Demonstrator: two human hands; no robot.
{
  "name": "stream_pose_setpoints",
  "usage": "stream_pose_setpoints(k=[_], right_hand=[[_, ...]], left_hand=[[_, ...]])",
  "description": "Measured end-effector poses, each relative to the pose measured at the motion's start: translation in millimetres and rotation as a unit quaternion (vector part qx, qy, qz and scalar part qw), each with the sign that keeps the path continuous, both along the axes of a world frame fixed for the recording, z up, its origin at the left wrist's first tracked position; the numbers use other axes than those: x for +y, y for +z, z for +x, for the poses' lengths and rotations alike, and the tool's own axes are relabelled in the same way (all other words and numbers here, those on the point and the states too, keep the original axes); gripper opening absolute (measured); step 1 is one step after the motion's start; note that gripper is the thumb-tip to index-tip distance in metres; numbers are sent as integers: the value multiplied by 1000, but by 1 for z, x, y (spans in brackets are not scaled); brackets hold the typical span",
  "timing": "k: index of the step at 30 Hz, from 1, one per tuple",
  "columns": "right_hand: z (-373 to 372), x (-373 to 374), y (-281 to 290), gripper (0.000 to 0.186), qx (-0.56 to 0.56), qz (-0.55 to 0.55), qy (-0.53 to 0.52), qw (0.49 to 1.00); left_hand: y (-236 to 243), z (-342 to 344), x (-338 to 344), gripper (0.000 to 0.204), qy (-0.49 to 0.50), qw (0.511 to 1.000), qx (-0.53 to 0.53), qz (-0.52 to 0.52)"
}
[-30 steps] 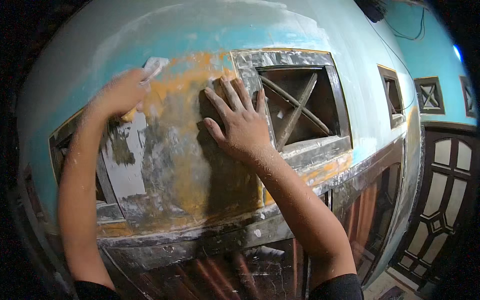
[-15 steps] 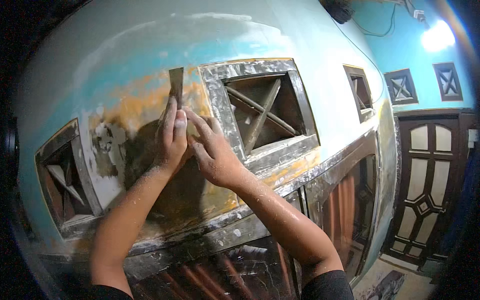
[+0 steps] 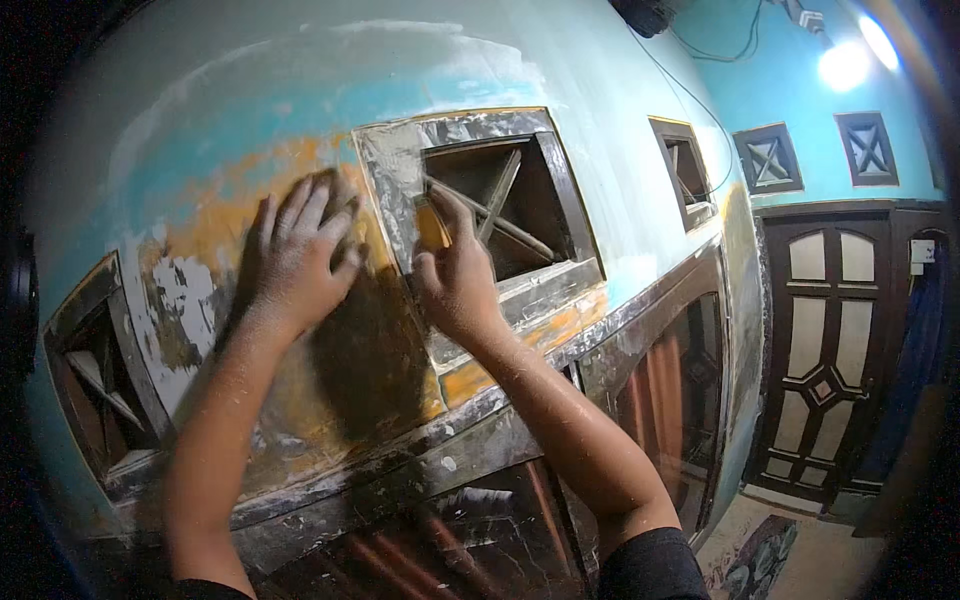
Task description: The person applies filler to the wall around window frames using a putty knife.
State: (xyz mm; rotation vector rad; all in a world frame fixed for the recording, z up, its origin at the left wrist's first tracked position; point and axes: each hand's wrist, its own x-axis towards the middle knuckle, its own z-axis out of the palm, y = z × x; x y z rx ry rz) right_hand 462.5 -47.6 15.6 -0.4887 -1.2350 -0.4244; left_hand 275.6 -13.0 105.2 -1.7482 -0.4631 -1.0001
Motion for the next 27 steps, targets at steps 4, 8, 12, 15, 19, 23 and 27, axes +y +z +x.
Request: stream_pose_setpoints(k=[4,8,12,15,19,23,27], right_hand=[[65,8,18,46,74,-14,-115,991],[89,-4,42,38,94,-54,-171,979],[117,3,62,33,102,-72,-236,964],[136,11,84,29,95,-44,-293,950],[167,8,123,31,116,-98,-335,930],[219,1,153,33,119,-117,-338,926],[237,-8,132,26,48,-118,-311,942]], left_hand=[[48,-21,-19,62,171,984,-51,-19],[76,-29,-10,63,169,983,-75,7],[85,-16,-8,65,180,980,-80,13],[87,-16,-1,66,183,979,-82,27],[85,-12,-4,66,194,977,-87,29],[82,-4,-8,62,173,980,-79,49],[81,-16,-8,60,195,976,-94,37]])
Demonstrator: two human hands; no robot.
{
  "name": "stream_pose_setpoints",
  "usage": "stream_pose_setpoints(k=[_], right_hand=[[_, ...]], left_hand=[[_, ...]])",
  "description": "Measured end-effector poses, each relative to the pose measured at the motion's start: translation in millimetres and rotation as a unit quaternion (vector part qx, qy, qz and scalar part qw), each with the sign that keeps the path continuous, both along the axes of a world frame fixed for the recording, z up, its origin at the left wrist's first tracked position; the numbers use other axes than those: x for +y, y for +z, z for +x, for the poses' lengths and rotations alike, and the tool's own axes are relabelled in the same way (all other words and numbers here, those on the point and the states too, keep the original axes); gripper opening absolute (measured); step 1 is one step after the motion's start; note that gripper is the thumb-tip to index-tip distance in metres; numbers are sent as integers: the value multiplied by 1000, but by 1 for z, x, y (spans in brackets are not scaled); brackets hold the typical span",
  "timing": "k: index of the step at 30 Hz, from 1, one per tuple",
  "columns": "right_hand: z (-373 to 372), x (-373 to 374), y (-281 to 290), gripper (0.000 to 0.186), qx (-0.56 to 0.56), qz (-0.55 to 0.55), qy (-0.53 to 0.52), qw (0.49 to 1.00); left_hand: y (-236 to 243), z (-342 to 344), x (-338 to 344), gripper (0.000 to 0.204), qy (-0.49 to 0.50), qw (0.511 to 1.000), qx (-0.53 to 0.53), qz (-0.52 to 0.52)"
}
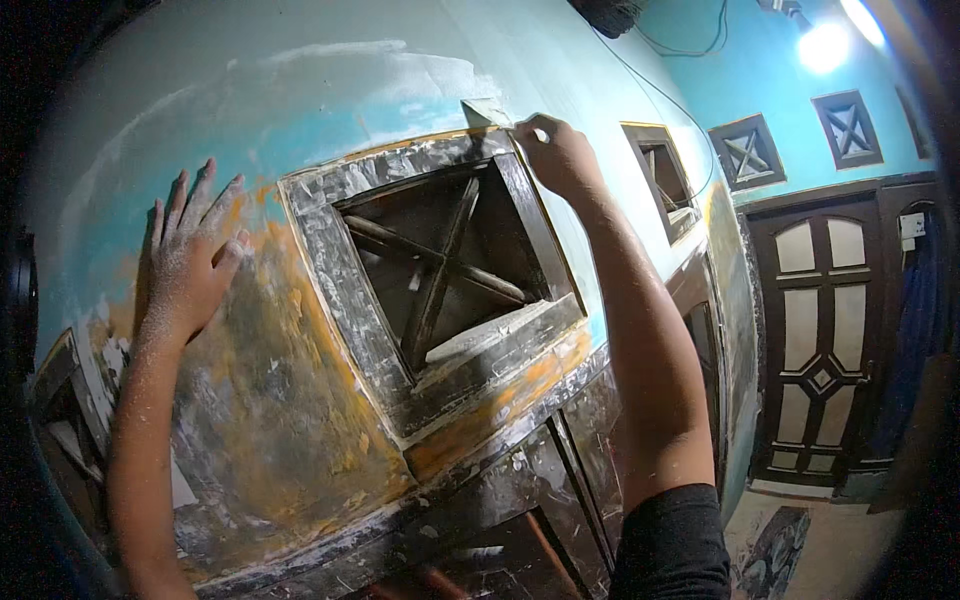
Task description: The person applies filler to the wall around window frames using a putty knife.
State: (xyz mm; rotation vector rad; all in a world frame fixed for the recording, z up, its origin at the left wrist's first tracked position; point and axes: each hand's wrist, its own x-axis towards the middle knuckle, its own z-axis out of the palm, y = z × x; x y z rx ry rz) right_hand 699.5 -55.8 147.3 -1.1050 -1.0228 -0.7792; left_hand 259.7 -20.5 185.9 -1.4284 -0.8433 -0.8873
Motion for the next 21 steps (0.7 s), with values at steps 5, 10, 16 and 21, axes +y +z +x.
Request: stream_pose_setpoints(k=[5,10,16,21], right_hand=[[24,-4,18,28,32,18,57,998],[10,6,26,32,37,16,73,997],[49,3,13,37,68,-5,189,980],[28,-8,63,38,94,-23,164,982]], left_hand=[[-2,11,-6,57,-18,1000,12,5],[0,1,8,56,-20,999,16,32],[-1,-3,5,54,-53,998,22,34],[0,3,11,56,-99,994,41,24]])
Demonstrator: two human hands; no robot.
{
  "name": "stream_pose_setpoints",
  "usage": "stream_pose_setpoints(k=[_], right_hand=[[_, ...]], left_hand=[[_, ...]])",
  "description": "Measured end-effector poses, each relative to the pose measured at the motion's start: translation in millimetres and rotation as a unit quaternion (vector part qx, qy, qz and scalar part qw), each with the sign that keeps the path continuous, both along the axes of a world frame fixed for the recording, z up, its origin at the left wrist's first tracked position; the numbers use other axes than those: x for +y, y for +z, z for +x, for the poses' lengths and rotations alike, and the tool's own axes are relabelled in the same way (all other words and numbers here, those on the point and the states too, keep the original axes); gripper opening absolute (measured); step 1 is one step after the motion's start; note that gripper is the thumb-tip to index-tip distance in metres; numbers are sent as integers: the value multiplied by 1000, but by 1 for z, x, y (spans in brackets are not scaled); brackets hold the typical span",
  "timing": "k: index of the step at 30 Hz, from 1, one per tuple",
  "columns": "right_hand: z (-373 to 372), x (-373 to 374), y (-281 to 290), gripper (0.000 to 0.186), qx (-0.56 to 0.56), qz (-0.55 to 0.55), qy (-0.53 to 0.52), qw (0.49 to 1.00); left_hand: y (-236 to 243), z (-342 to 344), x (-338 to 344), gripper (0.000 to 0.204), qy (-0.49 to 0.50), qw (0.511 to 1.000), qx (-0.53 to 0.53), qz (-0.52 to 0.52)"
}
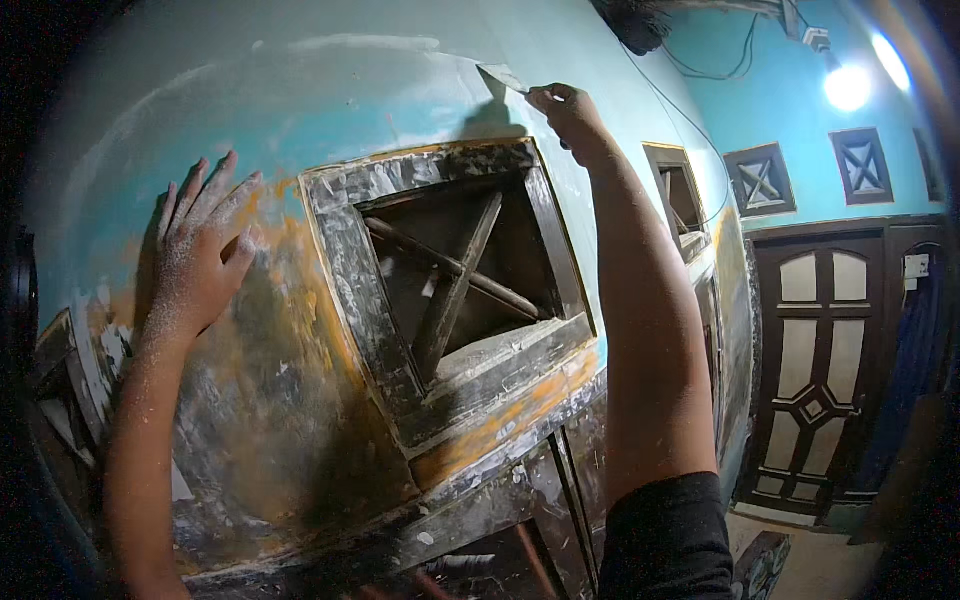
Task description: The person applies filler to the wall around window frames using a putty knife.
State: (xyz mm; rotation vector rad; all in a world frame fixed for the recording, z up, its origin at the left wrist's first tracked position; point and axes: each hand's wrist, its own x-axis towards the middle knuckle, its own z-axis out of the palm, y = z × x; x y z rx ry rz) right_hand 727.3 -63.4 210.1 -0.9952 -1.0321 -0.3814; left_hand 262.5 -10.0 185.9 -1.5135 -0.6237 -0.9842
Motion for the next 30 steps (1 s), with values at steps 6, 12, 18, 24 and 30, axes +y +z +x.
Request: stream_pose_setpoints(k=[6,12,18,24,30], right_hand=[[28,-3,-53,42,-40,-17,164,985],[-6,-6,-43,40,-74,-40,85,993],[70,-1,-75,53,-79,-53,4,995],[21,10,-47,55,-64,-76,-193,976],[1,2,-12,61,-184,-77,-232,952]], left_hand=[[2,-3,4,55,-6,1000,1,15],[4,-5,2,55,17,1000,-8,6],[3,-3,2,54,15,1000,-5,17],[4,-2,-2,51,32,999,-5,8],[6,-7,6,50,41,999,-8,33]])
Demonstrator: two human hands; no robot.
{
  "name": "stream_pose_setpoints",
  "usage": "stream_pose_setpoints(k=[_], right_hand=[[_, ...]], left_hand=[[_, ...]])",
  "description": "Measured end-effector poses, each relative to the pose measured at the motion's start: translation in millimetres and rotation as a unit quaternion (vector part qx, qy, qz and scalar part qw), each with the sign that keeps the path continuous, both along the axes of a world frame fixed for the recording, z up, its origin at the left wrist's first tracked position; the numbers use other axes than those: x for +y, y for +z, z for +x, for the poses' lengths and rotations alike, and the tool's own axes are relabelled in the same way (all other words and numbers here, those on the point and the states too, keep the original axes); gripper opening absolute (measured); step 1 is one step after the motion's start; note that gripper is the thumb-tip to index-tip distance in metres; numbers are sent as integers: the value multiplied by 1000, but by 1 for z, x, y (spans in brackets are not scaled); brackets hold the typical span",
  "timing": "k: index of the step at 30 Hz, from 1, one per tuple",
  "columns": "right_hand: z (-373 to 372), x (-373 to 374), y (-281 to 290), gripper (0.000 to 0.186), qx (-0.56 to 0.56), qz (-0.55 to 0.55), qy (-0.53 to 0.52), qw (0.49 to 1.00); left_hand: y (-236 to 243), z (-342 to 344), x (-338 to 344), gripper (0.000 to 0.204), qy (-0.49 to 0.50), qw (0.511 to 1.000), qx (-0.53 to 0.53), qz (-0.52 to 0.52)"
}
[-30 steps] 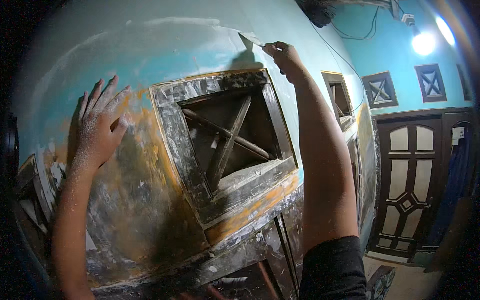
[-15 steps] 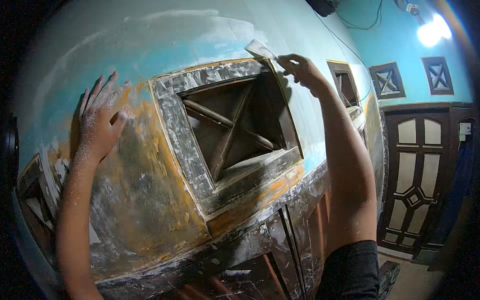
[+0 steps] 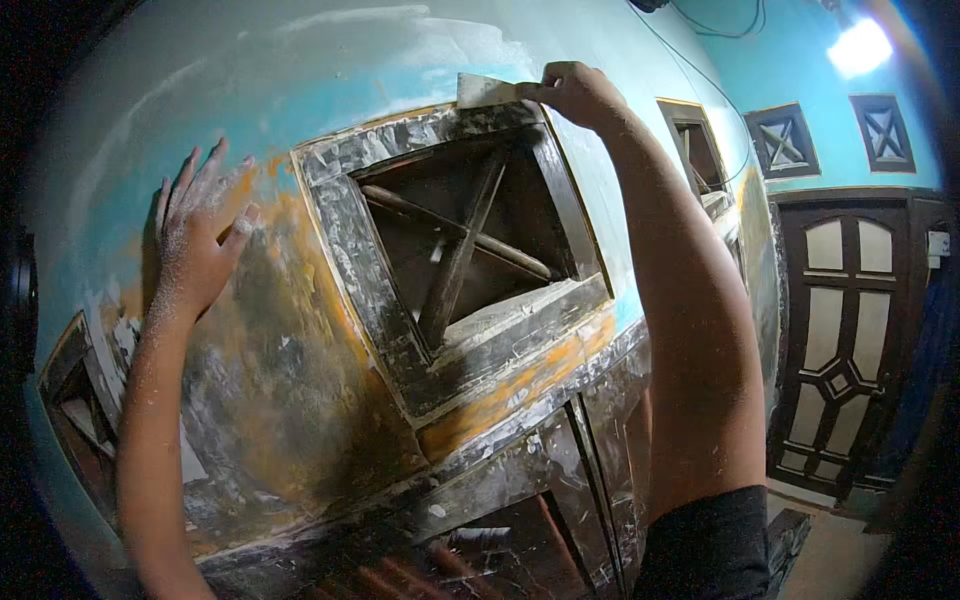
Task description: The person applies filler to the wall around window frames using a putty knife.
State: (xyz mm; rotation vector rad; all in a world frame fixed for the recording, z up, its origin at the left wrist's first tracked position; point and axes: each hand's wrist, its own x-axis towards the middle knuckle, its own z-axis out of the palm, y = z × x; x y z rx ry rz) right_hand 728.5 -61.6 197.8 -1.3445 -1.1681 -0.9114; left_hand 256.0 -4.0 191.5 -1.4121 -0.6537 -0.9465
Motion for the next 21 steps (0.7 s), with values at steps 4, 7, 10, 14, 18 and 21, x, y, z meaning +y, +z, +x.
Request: stream_pose_setpoints(k=[4,7,10,14,18,21], right_hand=[[5,6,-4,55,-33,19,21,999],[-20,11,6,55,-79,41,19,996],[-24,3,4,59,-46,26,1,999],[-11,7,-1,57,-60,26,25,998],[-61,18,15,58,-96,42,36,994],[-38,4,11,58,-68,-13,49,996]], left_hand=[[-1,3,-3,50,0,1000,5,6],[0,3,1,50,-14,1000,4,7],[0,-3,3,50,-6,1000,-3,1],[0,4,1,51,-6,1000,1,-3],[-1,-3,1,54,-8,1000,-8,-16],[-3,-1,-2,54,-31,999,7,-22]])
